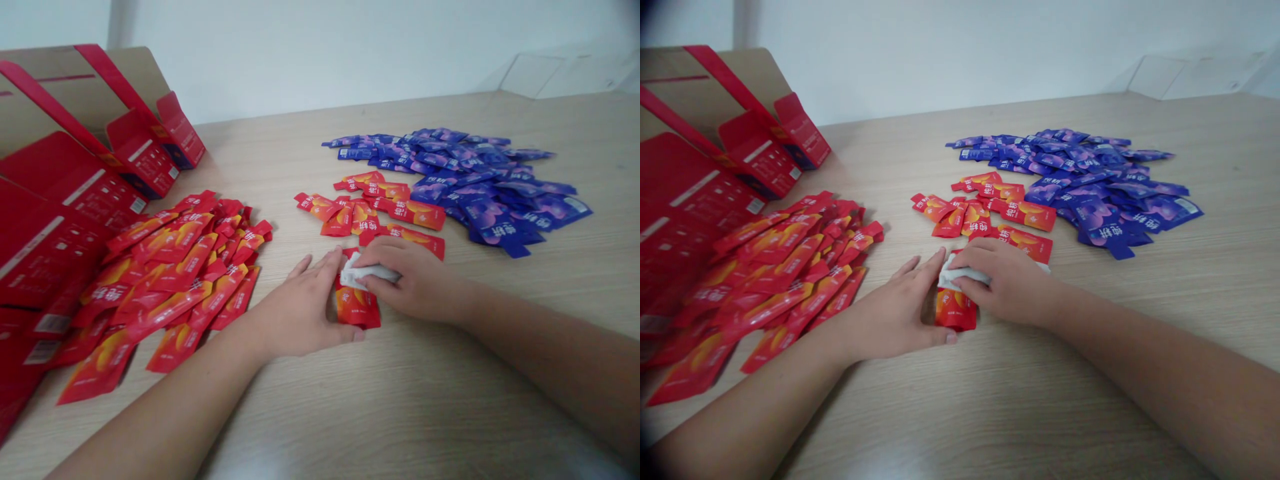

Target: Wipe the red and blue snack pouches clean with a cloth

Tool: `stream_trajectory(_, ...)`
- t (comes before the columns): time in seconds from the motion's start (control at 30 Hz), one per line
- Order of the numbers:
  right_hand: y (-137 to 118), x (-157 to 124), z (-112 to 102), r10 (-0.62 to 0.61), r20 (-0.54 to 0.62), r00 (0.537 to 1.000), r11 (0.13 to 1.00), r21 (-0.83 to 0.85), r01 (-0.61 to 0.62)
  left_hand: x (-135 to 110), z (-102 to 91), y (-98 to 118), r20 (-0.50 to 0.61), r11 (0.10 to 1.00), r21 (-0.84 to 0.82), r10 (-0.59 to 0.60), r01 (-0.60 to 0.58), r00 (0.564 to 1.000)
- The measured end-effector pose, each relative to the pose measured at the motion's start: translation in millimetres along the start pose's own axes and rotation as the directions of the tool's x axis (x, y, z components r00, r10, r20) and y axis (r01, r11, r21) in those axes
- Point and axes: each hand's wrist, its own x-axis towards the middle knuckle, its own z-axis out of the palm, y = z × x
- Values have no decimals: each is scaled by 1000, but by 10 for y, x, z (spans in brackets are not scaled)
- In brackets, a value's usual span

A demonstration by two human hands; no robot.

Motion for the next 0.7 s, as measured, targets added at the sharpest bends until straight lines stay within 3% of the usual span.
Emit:
stream_trajectory(0.1,-108,32,-67,-113,291,950,982,181,61,-2,4,15,-13,1000,5,10,-10,1000)
stream_trajectory(0.17,-151,62,-75,-143,407,902,977,201,64,-4,5,22,-19,1000,15,17,-16,1000)
stream_trajectory(0.43,-30,119,24,-64,267,962,997,-22,73,-7,21,32,-28,1000,19,15,-15,999)
stream_trajectory(0.7,148,153,95,12,214,977,987,-159,22,9,6,61,3,997,72,-19,19,1000)
